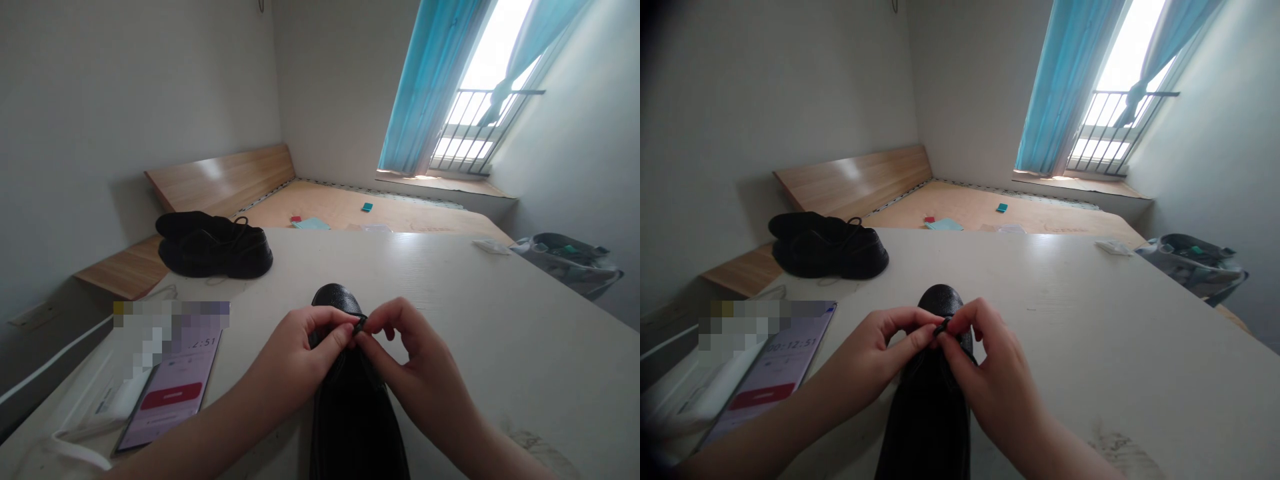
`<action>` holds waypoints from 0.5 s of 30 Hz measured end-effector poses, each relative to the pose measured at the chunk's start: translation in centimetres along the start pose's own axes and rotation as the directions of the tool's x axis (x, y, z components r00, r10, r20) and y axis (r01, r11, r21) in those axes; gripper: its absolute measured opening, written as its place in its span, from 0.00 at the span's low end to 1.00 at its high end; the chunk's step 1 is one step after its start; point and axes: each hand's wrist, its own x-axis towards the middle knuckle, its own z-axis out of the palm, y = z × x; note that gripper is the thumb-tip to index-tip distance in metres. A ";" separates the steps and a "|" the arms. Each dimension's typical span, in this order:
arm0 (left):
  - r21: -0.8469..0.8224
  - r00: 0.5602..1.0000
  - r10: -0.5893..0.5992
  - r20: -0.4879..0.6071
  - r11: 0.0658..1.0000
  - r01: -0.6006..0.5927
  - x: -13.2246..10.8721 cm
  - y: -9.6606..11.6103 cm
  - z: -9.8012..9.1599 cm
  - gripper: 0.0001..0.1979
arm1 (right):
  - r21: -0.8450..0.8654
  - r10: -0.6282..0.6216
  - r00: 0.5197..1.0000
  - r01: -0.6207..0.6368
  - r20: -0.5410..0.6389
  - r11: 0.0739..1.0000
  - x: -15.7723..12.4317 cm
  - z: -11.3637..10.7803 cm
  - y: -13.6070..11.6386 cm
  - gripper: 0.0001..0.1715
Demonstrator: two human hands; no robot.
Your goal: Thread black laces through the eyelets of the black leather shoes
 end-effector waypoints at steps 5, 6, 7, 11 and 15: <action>0.099 0.999 0.045 -0.017 0.994 -0.043 -0.5 -0.1 -0.3 0.09 | -0.070 -0.028 0.998 0.032 0.051 0.997 0.3 -0.1 0.2 0.07; 0.101 0.999 0.044 -0.020 0.994 -0.042 -0.5 -0.2 -0.4 0.09 | -0.101 -0.068 0.996 0.073 0.053 0.992 0.3 -0.2 0.2 0.07; 0.091 0.999 0.038 -0.020 0.995 -0.036 -0.5 -0.2 -0.4 0.10 | -0.137 -0.117 0.992 0.123 0.053 0.983 0.3 -0.2 0.3 0.07; -0.063 0.999 0.006 0.044 0.998 -0.003 0.0 -0.3 -0.4 0.12 | -0.303 -0.385 0.921 0.382 0.052 0.873 0.0 -0.3 0.1 0.09; -0.208 0.996 -0.046 0.075 0.976 0.061 0.5 -0.3 -0.3 0.13 | -0.382 -0.502 0.858 0.501 0.105 0.776 -0.3 -0.4 -0.4 0.06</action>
